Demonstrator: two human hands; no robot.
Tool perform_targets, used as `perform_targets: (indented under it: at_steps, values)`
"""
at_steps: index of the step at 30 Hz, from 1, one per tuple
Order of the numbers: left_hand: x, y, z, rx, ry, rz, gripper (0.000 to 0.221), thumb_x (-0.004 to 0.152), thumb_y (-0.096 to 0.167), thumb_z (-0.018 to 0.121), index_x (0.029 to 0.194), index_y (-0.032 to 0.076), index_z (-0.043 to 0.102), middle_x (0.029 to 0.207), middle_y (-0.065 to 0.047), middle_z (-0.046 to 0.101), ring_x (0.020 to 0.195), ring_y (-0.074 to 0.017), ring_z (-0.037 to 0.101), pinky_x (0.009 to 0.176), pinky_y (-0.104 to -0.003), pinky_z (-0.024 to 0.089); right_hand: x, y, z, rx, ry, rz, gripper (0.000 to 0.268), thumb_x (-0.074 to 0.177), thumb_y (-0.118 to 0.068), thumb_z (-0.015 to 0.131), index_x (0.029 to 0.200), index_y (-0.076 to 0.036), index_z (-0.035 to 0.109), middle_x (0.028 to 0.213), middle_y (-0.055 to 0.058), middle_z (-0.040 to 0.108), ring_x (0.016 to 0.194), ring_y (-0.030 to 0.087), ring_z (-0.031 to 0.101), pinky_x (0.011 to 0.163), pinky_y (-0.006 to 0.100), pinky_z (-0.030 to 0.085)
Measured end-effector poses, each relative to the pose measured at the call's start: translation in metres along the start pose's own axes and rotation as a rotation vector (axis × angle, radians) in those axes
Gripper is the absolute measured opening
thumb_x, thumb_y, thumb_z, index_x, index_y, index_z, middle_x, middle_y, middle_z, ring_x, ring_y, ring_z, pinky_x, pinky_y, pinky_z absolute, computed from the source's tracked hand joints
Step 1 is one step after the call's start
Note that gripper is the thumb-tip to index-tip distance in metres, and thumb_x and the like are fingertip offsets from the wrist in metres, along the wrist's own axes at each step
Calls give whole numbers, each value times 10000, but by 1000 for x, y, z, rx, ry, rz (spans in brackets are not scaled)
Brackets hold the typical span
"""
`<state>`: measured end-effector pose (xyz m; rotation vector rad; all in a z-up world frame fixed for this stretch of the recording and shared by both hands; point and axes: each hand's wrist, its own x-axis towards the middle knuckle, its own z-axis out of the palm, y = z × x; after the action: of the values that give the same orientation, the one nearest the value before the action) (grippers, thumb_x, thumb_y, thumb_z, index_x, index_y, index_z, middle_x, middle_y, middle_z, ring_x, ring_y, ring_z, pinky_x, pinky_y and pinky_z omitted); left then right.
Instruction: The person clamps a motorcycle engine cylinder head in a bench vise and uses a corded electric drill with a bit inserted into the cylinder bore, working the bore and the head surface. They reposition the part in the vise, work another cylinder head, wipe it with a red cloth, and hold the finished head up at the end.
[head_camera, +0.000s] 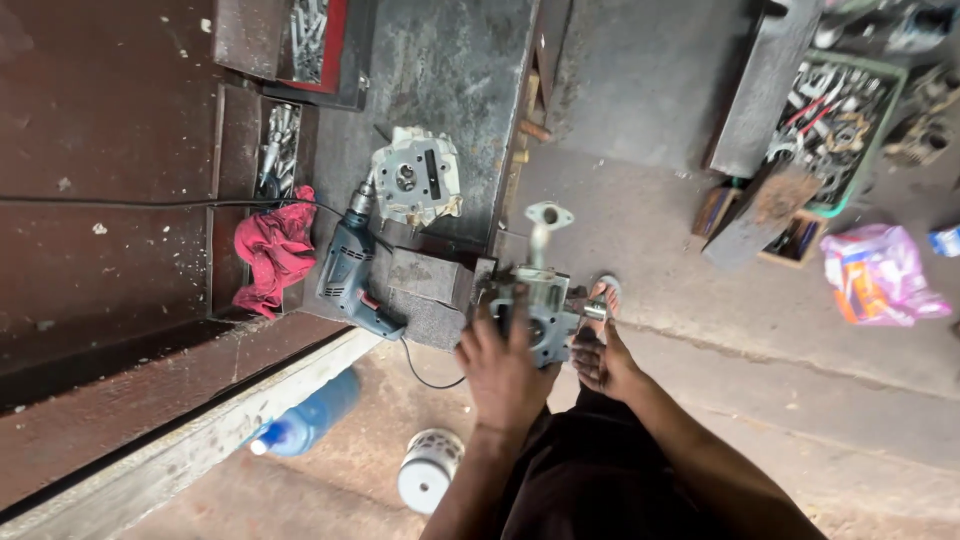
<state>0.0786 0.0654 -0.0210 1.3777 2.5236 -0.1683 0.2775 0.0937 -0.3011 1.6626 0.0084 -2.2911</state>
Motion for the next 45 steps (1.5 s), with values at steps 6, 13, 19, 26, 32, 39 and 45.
perform_targets:
  at_steps: [6,13,19,26,32,39,45]
  values:
    - [1,-30,-24,-556,97,-12,1357,438,458,1015,1551,79,338,1446,-316,363,1277,-475,443,1013,-579,469,31,-13,15,202,-12,70,992,886,-921,204,1079,-41,621,787,56,636,698,142,646,662,311,600]
    - [18,-38,-26,-708,17,-30,1342,440,448,1025,1559,104,368,1485,-294,381,1378,-484,439,1095,-556,469,52,-96,17,194,107,-34,887,803,-966,292,841,-147,630,713,32,596,642,157,557,559,350,484]
    - [21,-34,-35,-567,-37,24,1351,420,489,1017,1552,108,385,1461,-301,419,1348,-486,453,1082,-571,434,-76,-141,23,-208,-19,-678,1005,914,-836,172,1399,-42,551,1230,66,621,1095,269,591,967,490,485]
    - [18,-30,-37,-558,-53,-32,1340,457,493,1014,1569,128,360,1441,-279,429,1345,-467,461,1093,-593,381,-68,64,-23,-627,-275,-453,1112,960,-832,-6,1299,-36,693,822,46,444,752,187,488,655,362,464]
    - [24,-26,-38,-478,-58,-43,1392,396,429,1033,1557,140,321,1457,-293,397,1352,-475,423,1099,-604,317,50,-126,-10,86,63,-389,1015,919,-946,252,1315,-74,586,706,4,558,635,141,520,604,263,456]
    - [11,-30,-10,-522,-38,-24,1375,427,383,1040,1576,146,323,1514,-297,342,1374,-463,415,1111,-580,369,-30,-14,-57,-668,-4,-854,1023,951,-756,42,1450,21,482,1413,158,559,1277,277,538,1137,431,355]
    - [18,-22,-8,-464,-63,-40,1387,421,400,1041,1579,116,333,1458,-286,378,1352,-464,405,1101,-602,376,0,60,-38,-844,-39,-595,712,1084,-505,217,1125,-74,783,930,233,554,827,290,536,760,357,505]
